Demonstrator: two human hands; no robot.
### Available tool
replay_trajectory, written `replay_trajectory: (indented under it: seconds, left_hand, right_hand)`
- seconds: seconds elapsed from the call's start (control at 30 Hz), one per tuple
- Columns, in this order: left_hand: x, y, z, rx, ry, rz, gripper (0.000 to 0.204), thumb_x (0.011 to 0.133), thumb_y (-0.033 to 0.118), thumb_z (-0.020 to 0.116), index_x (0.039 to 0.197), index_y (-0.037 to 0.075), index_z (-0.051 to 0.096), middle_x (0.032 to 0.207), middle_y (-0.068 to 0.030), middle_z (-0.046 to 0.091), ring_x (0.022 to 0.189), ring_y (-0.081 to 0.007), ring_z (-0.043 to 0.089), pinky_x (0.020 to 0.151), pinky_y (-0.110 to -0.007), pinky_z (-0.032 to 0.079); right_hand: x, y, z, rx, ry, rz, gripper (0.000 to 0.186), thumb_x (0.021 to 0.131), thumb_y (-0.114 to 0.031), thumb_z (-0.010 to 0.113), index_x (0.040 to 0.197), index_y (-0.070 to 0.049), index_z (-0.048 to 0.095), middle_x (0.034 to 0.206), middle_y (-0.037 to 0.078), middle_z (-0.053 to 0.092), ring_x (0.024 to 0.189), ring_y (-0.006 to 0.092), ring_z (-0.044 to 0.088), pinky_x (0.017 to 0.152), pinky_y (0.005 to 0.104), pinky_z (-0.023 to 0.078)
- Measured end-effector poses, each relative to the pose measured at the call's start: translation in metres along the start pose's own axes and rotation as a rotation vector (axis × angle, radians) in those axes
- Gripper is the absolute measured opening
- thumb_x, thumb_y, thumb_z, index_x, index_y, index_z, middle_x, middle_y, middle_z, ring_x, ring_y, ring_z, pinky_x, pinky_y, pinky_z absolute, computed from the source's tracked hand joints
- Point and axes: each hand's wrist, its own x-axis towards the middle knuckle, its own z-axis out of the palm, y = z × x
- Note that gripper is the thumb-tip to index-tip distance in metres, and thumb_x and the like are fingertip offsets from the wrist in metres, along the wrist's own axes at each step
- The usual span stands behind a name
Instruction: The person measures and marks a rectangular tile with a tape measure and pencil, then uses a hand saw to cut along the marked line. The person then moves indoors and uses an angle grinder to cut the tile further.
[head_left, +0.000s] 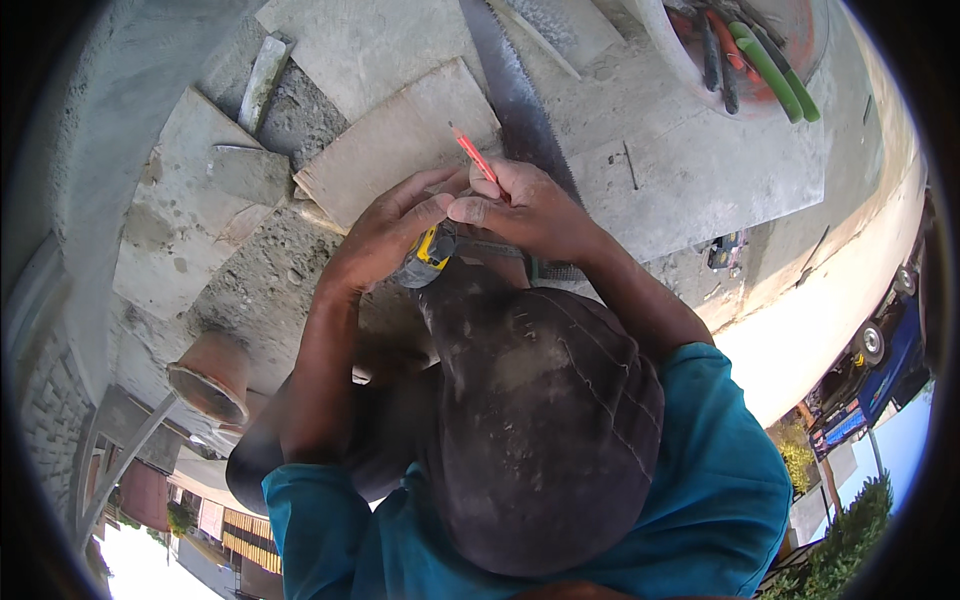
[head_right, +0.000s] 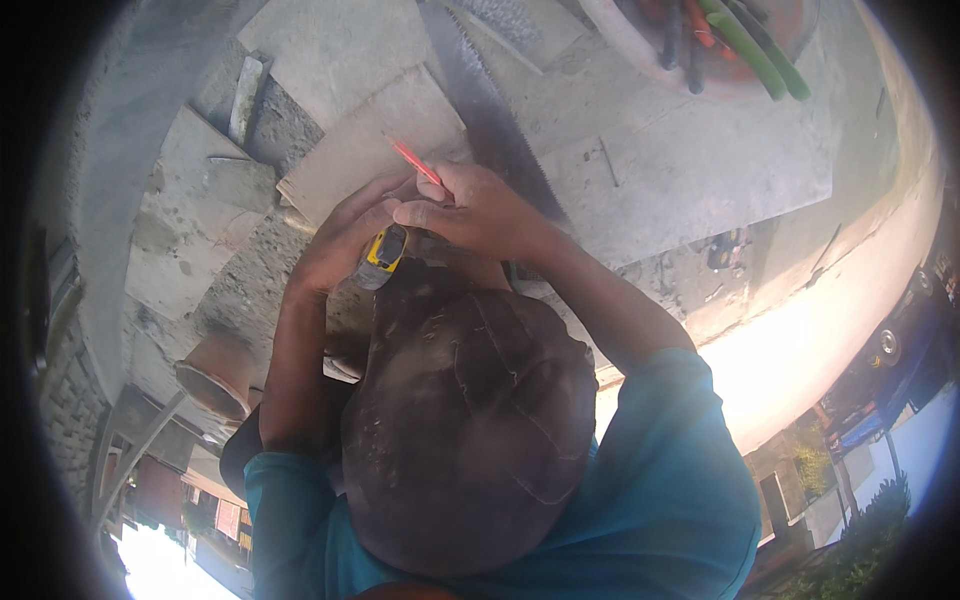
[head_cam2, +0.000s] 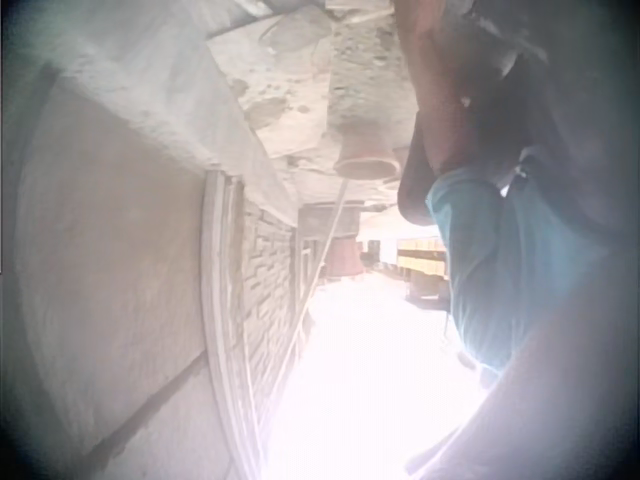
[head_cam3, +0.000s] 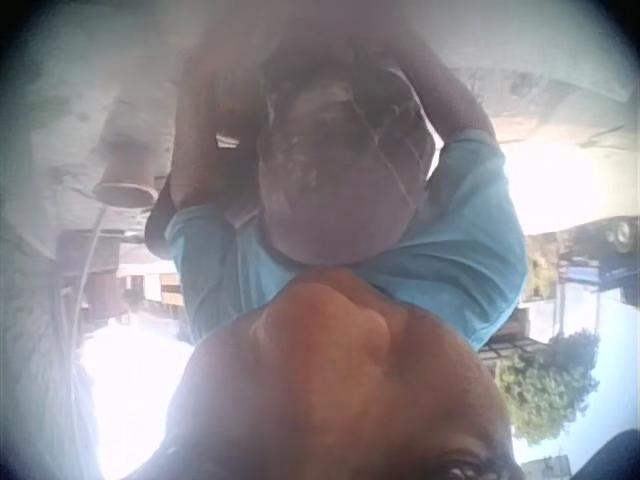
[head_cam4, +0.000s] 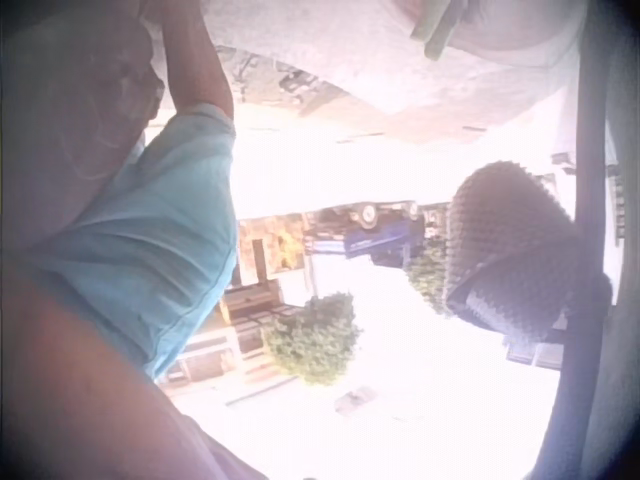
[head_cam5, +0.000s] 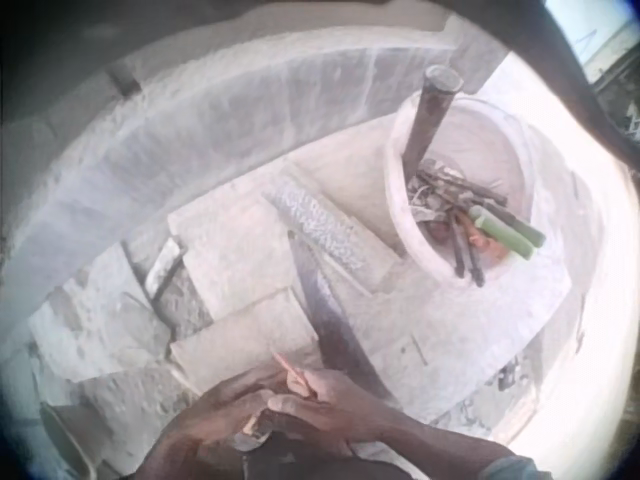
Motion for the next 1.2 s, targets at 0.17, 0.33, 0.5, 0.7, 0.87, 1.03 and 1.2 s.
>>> replay_trajectory:
  seconds: [0.17,0.33,0.5,0.7,0.87,1.03,1.2]
  left_hand:
    - [-0.014,0.008,-0.02,0.137,0.102,-0.108,0.06,0.097,0.041,0.065,0.141,0.002,0.054,0.129,-0.0165,0.063,0.123,-0.0212,0.058,0.102,-0.035,0.045]
    - [-0.03,0.006,-0.055,0.68,0.802,-0.046,0.074,0.086,0.044,0.074,0.145,0.006,0.051,0.128,-0.021,0.063,0.12,-0.0272,0.061,0.099,-0.038,0.048]
    - [-0.016,-0.019,-0.096,0.525,0.82,-0.081,0.072,0.085,0.04,0.073,0.145,0.008,0.051,0.124,-0.019,0.064,0.113,-0.0281,0.063,0.095,-0.037,0.049]
    - [-0.002,-0.01,-0.092,0.215,0.703,-0.087,0.052,0.093,0.033,0.066,0.138,0.009,0.059,0.119,-0.0115,0.065,0.104,-0.0205,0.062,0.089,-0.031,0.049]
    - [-0.001,-0.011,-0.083,0.169,0.652,-0.087,0.043,0.095,0.031,0.064,0.13,0.008,0.064,0.115,-0.0086,0.067,0.101,-0.0178,0.062,0.087,-0.03,0.049]
    - [0.003,-0.018,-0.085,0.124,0.614,-0.058,0.037,0.097,0.029,0.06,0.127,0.009,0.066,0.114,-0.0085,0.068,0.099,-0.0175,0.062,0.089,-0.03,0.049]
    - [0.003,-0.007,-0.086,0.215,0.582,-0.089,0.037,0.101,0.021,0.049,0.131,0.004,0.063,0.122,-0.009,0.065,0.114,-0.0196,0.058,0.101,-0.032,0.042]
  right_hand:
    - [0.023,0.015,0.005,-0.413,0.314,-0.251,0.031,0.084,-0.02,0.079,0.091,-0.004,0.053,0.089,0.006,0.054,0.077,0.0207,0.054,0.072,0.0354,0.046]
    - [0.049,0.042,-0.03,-0.841,0.995,-0.466,0.035,0.079,-0.013,0.079,0.101,-0.003,0.054,0.102,0.014,0.057,0.093,0.0357,0.056,0.082,0.0459,0.047]
    - [0.048,0.051,-0.023,-0.808,0.95,-0.262,0.039,0.08,-0.012,0.08,0.107,-0.001,0.054,0.104,0.016,0.06,0.099,0.0382,0.058,0.088,0.0453,0.047]
    - [0.03,0.047,-0.052,-0.282,0.786,-0.15,0.035,0.086,-0.014,0.076,0.109,0.003,0.056,0.102,0.013,0.066,0.09,0.0216,0.063,0.083,0.035,0.05]
    - [0.002,0.056,-0.078,-0.271,0.558,0.049,0.036,0.084,-0.017,0.075,0.112,0.0,0.061,0.102,0.011,0.065,0.096,0.0191,0.061,0.086,0.0351,0.048]
    - [-0.021,0.076,-0.104,0.022,0.338,0.013,0.03,0.083,-0.007,0.076,0.11,-0.005,0.063,0.096,0.0,0.061,0.084,0.0097,0.055,0.077,0.0255,0.043]
    - [-0.056,0.055,-0.1,-0.153,0.457,0.083,0.02,0.085,-0.008,0.073,0.101,-0.005,0.063,0.098,0.005,0.065,0.086,0.014,0.058,0.08,0.0292,0.046]
